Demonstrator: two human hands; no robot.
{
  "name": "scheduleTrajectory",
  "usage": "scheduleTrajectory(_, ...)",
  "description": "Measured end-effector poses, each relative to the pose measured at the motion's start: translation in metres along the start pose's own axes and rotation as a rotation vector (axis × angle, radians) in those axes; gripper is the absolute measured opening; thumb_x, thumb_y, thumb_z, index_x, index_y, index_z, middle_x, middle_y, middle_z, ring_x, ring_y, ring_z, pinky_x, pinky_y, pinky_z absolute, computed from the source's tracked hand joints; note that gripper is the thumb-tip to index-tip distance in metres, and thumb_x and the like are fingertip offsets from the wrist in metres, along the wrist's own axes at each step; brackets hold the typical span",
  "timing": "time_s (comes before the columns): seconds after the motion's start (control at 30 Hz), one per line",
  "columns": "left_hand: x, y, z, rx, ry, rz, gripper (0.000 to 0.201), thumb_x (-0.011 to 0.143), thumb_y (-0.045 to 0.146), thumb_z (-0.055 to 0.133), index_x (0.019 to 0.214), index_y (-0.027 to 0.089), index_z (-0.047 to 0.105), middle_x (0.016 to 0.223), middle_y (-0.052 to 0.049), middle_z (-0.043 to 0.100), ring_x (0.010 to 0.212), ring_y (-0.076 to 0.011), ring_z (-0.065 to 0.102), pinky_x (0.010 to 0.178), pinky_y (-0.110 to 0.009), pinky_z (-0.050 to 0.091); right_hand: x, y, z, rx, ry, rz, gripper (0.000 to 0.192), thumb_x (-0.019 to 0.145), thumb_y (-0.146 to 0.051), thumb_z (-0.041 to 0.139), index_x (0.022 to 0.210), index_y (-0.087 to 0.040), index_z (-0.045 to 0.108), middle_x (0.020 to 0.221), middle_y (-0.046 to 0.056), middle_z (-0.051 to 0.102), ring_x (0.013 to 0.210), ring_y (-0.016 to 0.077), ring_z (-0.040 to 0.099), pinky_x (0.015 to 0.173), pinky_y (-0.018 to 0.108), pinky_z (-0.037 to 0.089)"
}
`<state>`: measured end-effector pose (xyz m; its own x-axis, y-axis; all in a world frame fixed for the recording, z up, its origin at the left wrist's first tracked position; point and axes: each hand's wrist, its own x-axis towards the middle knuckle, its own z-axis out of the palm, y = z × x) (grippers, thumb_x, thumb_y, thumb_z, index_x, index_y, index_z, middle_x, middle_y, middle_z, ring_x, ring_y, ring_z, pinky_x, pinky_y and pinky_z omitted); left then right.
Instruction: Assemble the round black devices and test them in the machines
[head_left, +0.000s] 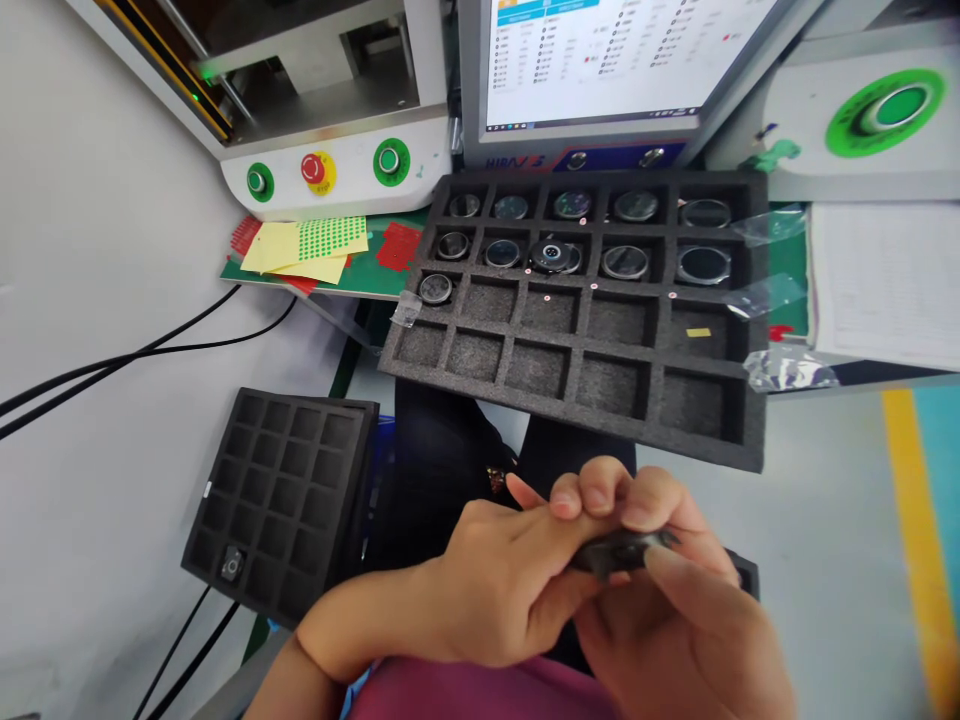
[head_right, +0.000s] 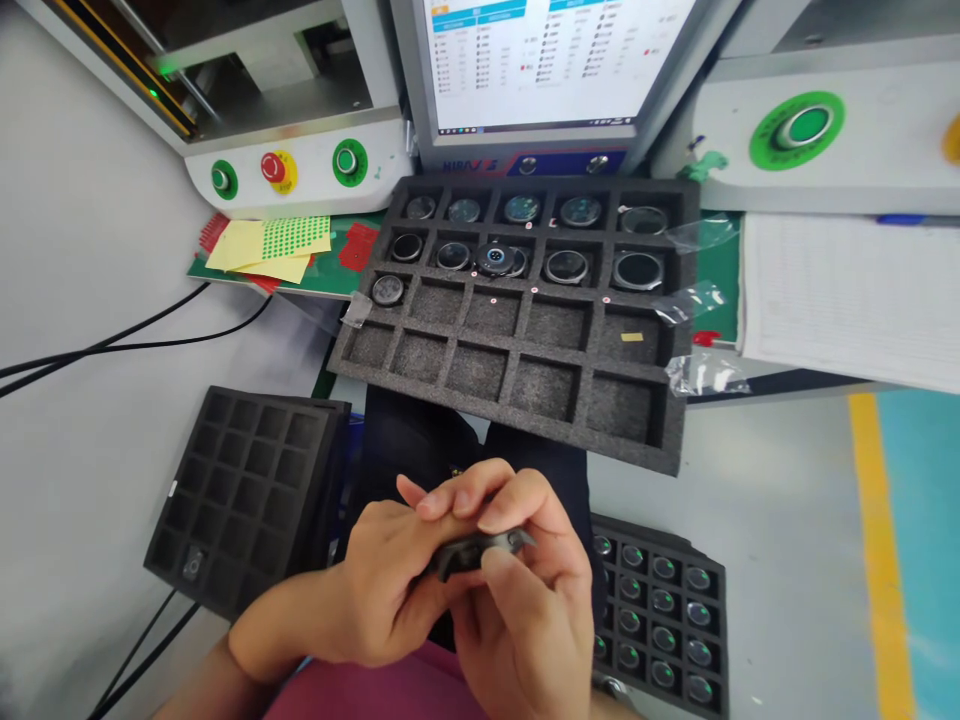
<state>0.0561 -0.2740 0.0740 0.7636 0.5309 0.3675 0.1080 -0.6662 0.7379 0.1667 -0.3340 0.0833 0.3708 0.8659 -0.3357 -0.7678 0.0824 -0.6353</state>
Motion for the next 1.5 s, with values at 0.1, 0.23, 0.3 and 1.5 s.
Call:
scheduleTrajectory(0.1,-0.001,-0.005,-0.002,0.004,-0.026,0.047,0.030,0.103,0.027,0.035,0.121,0.010,0.053,0.085,-0.007,0.073,0.071,-0.0170,0.073,0.059,-0.023,0.055,-0.001,0.000,0.002,0.048,-0.006,0.020,0.012,0.075,-0.023,0.077,0.073,-0.025,0.066,0.078,-0.002,0.060,0.077,0.0157,0.068,0.091,0.044,0.061)
scheduleTrajectory(0.23,-0.001,-0.007,-0.005,0.061,-0.061,0.078,0.033,0.103,0.021,0.030,0.127,0.010,0.050,0.095,-0.009,0.074,0.077,-0.0179,0.074,0.059,-0.024,0.055,0.000,0.003,0.006,0.083,-0.046,0.000,0.017,0.075,-0.022,0.080,0.072,-0.023,0.063,0.076,-0.003,0.057,0.075,0.0123,0.067,0.088,0.036,0.062)
scheduleTrajectory(0.3,-0.001,-0.006,-0.006,0.080,-0.070,0.071,0.036,0.103,0.020,0.029,0.133,0.010,0.046,0.099,-0.010,0.074,0.080,-0.0186,0.074,0.061,-0.024,0.055,0.002,0.005,0.006,0.064,-0.044,-0.021,0.019,0.075,-0.024,0.081,0.072,-0.023,0.062,0.076,-0.003,0.057,0.074,0.0123,0.067,0.086,0.036,0.063)
scheduleTrajectory(1.5,0.003,-0.016,0.000,0.025,0.093,-0.089,0.031,0.104,0.028,0.036,0.125,0.018,0.056,0.085,-0.005,0.078,0.068,-0.0161,0.074,0.059,-0.024,0.054,0.033,0.026,-0.007,0.025,-0.254,-0.148,0.013,0.086,-0.040,0.073,0.091,-0.029,0.069,0.085,-0.001,0.062,0.084,0.0159,0.071,0.079,0.033,0.063)
